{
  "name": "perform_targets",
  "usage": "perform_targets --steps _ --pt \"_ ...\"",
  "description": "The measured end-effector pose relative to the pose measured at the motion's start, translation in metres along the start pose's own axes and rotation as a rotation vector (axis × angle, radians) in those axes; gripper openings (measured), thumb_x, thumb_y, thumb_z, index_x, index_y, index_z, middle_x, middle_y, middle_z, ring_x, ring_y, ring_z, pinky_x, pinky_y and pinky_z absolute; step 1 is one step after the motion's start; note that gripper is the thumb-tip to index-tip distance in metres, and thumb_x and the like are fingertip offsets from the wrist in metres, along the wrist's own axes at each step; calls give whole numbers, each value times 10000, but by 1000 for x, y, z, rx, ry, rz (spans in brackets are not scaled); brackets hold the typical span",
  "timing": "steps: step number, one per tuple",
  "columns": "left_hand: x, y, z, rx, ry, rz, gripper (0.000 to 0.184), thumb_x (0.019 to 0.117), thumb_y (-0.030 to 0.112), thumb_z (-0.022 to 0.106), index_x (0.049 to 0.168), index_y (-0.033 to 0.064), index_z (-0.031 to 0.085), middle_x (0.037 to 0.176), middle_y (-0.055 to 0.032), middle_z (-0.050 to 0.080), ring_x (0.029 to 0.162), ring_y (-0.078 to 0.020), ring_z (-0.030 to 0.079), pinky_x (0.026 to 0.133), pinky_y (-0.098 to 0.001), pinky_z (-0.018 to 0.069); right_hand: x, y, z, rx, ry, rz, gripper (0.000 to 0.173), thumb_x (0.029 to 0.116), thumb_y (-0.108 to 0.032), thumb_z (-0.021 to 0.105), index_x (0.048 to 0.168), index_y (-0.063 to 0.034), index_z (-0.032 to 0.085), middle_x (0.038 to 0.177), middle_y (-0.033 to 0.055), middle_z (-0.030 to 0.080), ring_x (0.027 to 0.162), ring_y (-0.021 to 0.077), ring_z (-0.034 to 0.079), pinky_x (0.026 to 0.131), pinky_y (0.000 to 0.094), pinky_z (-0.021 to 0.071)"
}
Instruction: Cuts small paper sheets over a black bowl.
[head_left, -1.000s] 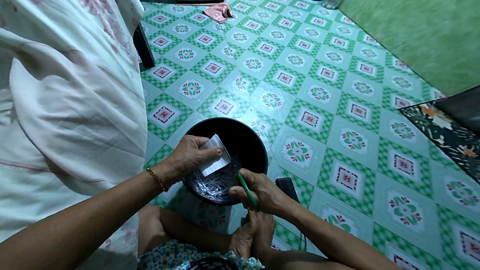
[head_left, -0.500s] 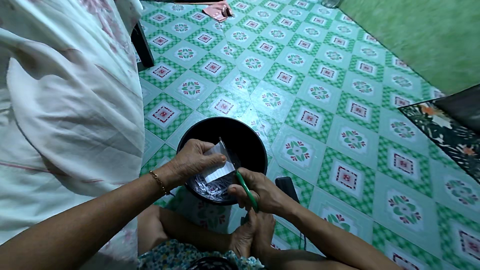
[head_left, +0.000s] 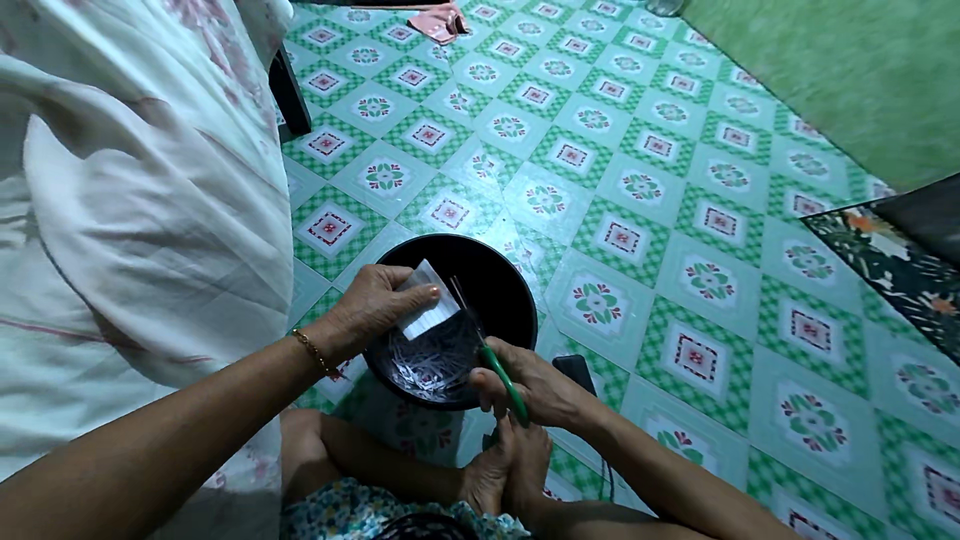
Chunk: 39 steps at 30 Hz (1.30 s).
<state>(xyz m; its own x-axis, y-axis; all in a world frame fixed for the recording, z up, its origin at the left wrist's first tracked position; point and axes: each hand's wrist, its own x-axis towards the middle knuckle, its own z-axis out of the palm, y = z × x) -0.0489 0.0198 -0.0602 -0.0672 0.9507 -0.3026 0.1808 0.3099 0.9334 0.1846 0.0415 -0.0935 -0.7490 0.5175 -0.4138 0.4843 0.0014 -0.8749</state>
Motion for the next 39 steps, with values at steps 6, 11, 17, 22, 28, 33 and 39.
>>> perform_targets --steps 6,11,17,22,28,33,39 --pt "4 -1 -4 -17 60 31 172 973 45 653 802 53 667 647 36 645 579 -12 615 598 -188 534 1 2 0 -148 -33 21 562 975 -581 542 1124 -39 559 792 -7 604 663 82 597 658 292 510" --pt "0 -1 0 12 12 48 147 972 34 649 828 37 678 672 33 647 603 -7 611 621 -187 530 2 -1 0 -166 -6 -10 561 977 -572 547 1100 -26 575 785 11 607 663 102 600 654 312 513" --pt "1 -1 0 13 6 46 153 972 27 646 824 40 680 667 30 651 598 -6 615 614 -182 532 2 1 1 -154 30 -45 533 975 -555 568 1059 -29 582 735 -10 566 620 70 575 627 272 501" --pt "1 1 0 11 5 31 144 974 30 645 835 34 681 667 23 653 592 -14 619 608 -186 535 3 3 4 -103 63 -81 452 983 -486 603 986 -35 575 662 -46 531 551 22 531 566 210 465" --pt "-1 2 2 40 -60 11 158 965 44 661 807 41 678 649 17 640 572 -20 602 584 -190 520 4 -1 4 -155 34 -38 531 982 -514 581 1081 8 582 760 30 591 639 106 595 643 302 516" --pt "0 1 2 -6 -47 -1 147 966 22 651 824 32 686 659 12 660 577 -21 620 594 -189 535 5 5 7 -98 83 -102 460 980 -480 609 992 -22 573 680 -33 545 570 34 554 587 216 488" --pt "-1 3 5 -7 -62 -23 151 962 17 653 815 32 679 653 16 651 576 -21 614 592 -185 529 6 1 9 -55 69 -75 432 992 -450 597 1012 -19 564 695 -30 554 585 37 567 603 222 500"
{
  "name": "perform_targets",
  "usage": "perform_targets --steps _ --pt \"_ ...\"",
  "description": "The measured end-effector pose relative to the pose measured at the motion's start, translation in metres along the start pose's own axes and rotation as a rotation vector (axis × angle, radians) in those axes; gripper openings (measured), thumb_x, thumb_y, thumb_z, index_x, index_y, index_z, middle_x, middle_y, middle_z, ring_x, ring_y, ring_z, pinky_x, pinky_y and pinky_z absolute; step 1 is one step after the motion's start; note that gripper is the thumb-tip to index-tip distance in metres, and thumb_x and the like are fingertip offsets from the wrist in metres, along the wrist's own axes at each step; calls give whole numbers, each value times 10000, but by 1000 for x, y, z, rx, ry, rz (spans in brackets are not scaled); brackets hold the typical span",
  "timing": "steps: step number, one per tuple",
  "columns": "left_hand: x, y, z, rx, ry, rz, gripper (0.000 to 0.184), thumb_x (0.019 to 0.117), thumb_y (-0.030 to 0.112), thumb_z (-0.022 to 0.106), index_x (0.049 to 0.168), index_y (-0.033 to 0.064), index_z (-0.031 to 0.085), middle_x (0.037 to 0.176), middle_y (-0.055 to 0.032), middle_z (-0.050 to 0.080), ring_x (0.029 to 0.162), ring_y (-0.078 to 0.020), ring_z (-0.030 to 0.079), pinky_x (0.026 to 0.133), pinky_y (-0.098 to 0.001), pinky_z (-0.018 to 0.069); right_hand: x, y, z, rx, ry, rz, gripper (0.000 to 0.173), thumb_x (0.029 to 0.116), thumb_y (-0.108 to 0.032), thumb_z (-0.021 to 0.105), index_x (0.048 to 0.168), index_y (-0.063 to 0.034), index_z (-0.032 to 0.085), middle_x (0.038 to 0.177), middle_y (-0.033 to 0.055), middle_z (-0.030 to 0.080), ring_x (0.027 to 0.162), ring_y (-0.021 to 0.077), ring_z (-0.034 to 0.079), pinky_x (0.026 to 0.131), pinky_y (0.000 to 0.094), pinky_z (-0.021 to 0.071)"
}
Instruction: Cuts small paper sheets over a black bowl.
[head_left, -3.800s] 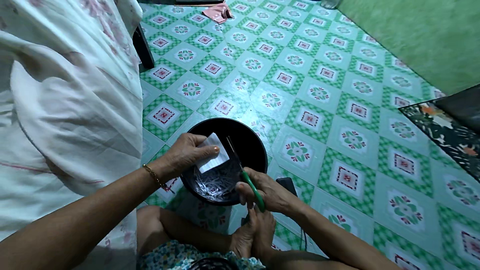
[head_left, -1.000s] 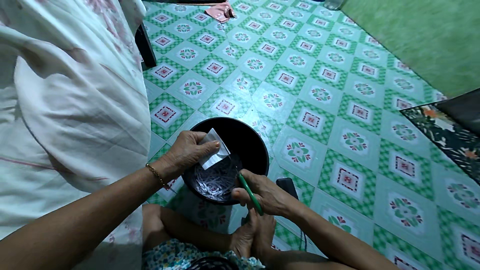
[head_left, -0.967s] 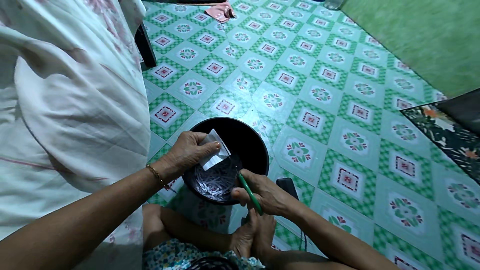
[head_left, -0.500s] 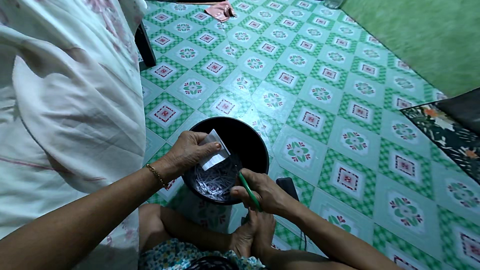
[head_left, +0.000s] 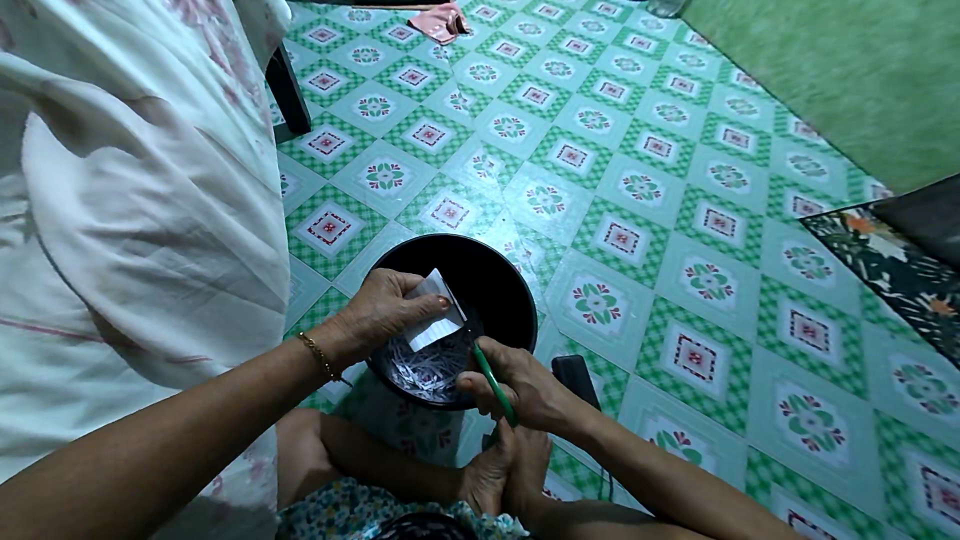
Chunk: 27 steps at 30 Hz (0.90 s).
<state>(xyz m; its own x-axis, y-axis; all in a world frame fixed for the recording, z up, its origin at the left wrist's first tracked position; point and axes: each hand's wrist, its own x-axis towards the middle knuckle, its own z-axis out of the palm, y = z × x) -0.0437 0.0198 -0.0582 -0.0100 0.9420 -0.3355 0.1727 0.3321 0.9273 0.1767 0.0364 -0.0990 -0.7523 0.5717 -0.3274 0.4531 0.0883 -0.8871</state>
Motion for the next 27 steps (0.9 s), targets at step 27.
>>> perform_targets --steps 27 --pt "-5 1 3 14 -108 -41 164 968 17 649 811 27 693 658 -15 672 576 -53 639 582 -196 545 2 4 0 136 -11 -6 352 981 -425 628 929 -87 547 613 -92 521 510 -13 535 526 166 468"
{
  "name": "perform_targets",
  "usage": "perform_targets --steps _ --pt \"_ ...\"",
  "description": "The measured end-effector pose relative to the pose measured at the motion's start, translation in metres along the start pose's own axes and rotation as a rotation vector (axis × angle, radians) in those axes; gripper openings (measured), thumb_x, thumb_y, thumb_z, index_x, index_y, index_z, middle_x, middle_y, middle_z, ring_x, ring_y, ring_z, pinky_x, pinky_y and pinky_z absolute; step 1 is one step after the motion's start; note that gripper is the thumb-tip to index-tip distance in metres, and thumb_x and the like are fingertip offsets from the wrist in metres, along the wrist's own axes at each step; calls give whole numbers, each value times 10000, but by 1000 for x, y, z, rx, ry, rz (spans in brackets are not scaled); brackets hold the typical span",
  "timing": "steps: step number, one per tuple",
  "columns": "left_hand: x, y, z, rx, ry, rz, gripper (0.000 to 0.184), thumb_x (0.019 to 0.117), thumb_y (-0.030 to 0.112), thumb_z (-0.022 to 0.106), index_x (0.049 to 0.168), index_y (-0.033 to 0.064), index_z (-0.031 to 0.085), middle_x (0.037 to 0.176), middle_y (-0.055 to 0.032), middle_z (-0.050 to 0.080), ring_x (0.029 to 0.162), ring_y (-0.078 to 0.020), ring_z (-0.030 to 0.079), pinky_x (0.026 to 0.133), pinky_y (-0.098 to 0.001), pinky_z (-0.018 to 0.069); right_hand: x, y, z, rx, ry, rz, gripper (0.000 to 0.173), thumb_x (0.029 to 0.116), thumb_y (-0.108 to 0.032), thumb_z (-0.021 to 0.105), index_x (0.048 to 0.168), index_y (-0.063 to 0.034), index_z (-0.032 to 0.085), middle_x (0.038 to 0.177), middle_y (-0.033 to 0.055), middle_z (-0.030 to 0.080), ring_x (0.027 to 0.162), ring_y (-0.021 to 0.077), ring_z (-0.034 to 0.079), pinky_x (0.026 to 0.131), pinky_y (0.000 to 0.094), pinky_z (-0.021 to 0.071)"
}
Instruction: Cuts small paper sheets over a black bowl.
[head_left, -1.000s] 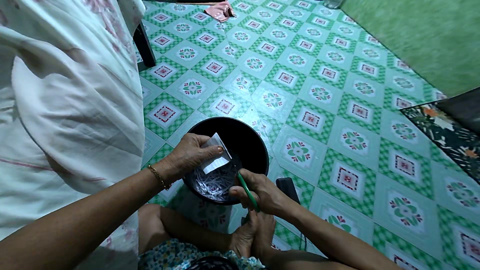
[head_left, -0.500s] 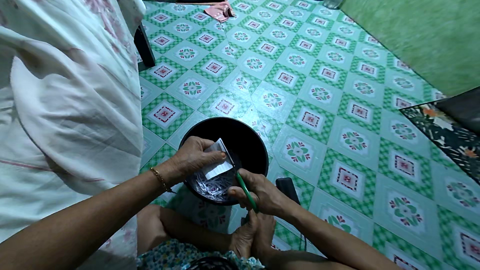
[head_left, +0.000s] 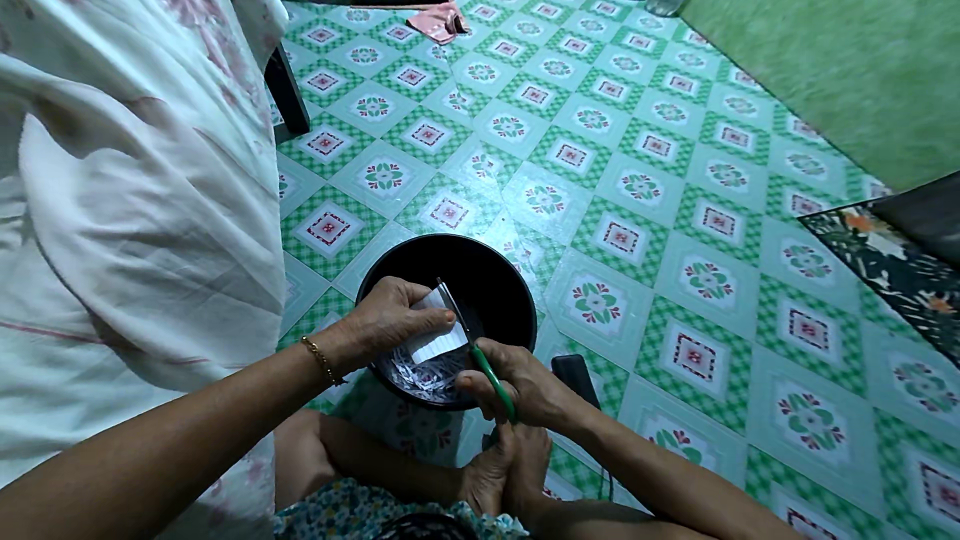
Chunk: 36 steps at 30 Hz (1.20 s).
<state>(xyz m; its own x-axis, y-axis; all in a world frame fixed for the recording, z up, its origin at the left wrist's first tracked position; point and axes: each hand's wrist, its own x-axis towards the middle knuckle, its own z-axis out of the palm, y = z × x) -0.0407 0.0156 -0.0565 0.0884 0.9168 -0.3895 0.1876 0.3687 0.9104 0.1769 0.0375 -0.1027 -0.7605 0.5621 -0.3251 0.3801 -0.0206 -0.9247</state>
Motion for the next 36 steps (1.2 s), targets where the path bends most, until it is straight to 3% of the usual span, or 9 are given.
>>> perform_targets --steps 7,11,13,26,36 --pt "-1 -1 -1 59 -14 19 173 973 59 661 805 27 680 657 -6 651 579 -35 612 576 -185 516 -1 -2 -1 114 2 13 245 982 -294 659 875 -106 546 562 -109 537 464 -20 539 479 150 466" --pt "6 -2 -8 -10 129 45 120 965 58 669 849 30 687 685 16 658 612 -27 623 624 -200 537 -6 -7 -8 1 -63 74 371 1010 -436 550 1047 -67 525 695 -87 578 583 -13 568 588 172 487" --pt "10 -2 -10 -36 208 50 139 959 52 675 820 42 672 671 25 658 605 -24 628 625 -199 541 -7 -7 -10 -45 -92 89 434 1003 -479 536 1078 -52 528 729 -67 590 610 -1 568 610 191 484" --pt "9 -2 -8 -37 203 73 155 959 49 677 804 46 665 665 16 656 595 -28 628 611 -196 541 -5 -7 -6 -8 -56 38 320 1007 -396 571 995 -77 541 654 -94 532 550 -11 555 566 170 491" --pt "-2 -4 -8 -167 141 -7 86 993 88 639 952 28 687 768 -10 703 675 -57 675 671 -229 582 -6 -3 -6 8 14 -10 319 998 -394 602 979 -81 543 654 -104 536 552 -21 559 565 157 492"
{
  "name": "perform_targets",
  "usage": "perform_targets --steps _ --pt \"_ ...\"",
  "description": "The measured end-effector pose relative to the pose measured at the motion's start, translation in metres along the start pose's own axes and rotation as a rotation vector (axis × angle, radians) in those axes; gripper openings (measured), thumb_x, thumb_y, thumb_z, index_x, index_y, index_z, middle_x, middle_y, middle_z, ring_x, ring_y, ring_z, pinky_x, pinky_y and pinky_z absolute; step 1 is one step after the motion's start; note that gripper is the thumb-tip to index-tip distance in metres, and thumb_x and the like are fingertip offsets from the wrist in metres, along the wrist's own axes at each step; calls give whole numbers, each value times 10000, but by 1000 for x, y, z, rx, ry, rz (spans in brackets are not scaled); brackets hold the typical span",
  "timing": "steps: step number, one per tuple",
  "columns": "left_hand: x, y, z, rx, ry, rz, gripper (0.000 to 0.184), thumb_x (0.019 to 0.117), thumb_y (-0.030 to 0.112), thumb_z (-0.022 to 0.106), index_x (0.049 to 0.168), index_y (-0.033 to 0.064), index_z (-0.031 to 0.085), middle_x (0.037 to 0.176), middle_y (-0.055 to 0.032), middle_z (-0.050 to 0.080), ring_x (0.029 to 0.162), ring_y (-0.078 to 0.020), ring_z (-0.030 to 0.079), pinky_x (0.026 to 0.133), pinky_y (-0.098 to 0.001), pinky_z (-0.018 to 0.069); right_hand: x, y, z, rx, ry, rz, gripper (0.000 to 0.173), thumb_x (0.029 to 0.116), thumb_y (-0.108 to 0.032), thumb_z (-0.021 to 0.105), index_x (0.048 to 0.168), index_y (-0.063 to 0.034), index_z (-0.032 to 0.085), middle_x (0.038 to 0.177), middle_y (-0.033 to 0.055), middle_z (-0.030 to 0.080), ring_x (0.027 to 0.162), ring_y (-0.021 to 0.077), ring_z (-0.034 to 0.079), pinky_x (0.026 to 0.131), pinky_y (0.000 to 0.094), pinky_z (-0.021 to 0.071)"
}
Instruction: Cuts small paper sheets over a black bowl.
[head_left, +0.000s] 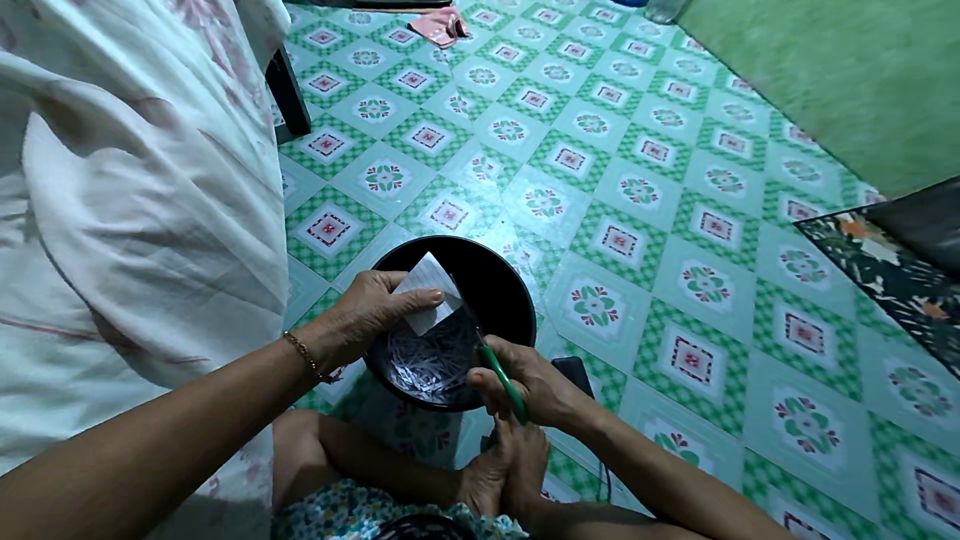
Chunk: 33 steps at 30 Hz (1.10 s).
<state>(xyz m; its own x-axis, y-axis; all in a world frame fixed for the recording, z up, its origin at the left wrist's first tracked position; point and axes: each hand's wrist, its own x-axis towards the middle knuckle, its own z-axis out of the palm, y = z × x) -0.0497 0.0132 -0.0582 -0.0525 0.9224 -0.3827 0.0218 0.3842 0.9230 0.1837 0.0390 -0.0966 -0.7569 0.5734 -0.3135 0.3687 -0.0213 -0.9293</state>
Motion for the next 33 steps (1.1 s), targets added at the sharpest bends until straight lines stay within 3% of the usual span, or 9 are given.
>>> perform_targets --steps 5,10,16,21,26,33 --pt "2 3 6 26 55 -67 100 972 41 655 877 32 684 718 5 686 651 -46 660 661 -217 564 1 -2 1 -49 -35 22 365 993 -413 585 1027 -53 542 698 -77 553 591 -9 560 596 179 486" --pt "-4 -1 4 128 27 74 107 960 72 684 864 37 717 704 6 690 607 -30 637 598 -193 542 1 -1 1 -91 -29 0 403 993 -444 580 1039 -44 554 719 -69 567 613 -7 569 610 184 492" --pt "1 2 7 110 59 37 93 946 26 684 857 26 707 696 12 687 622 -27 648 639 -203 557 1 0 1 -54 -18 17 368 996 -428 585 1008 -63 547 657 -87 529 551 -9 544 569 177 482" --pt "-1 2 7 116 56 48 109 953 30 678 849 24 711 688 6 685 603 -31 641 608 -195 551 1 1 2 -31 -9 15 329 995 -401 606 964 -79 546 618 -102 512 519 -16 528 536 166 465" --pt "1 1 8 141 -11 51 103 936 5 684 840 36 703 691 21 677 620 -22 638 636 -200 549 2 -1 2 -83 -28 30 406 994 -445 585 1031 -42 545 696 -69 554 589 0 561 597 189 488" --pt "1 -3 8 148 -3 59 113 942 39 696 829 31 705 674 -6 675 582 -38 627 580 -198 534 2 4 3 -11 -6 -8 320 996 -394 610 957 -84 541 613 -101 514 511 -17 531 531 163 468"
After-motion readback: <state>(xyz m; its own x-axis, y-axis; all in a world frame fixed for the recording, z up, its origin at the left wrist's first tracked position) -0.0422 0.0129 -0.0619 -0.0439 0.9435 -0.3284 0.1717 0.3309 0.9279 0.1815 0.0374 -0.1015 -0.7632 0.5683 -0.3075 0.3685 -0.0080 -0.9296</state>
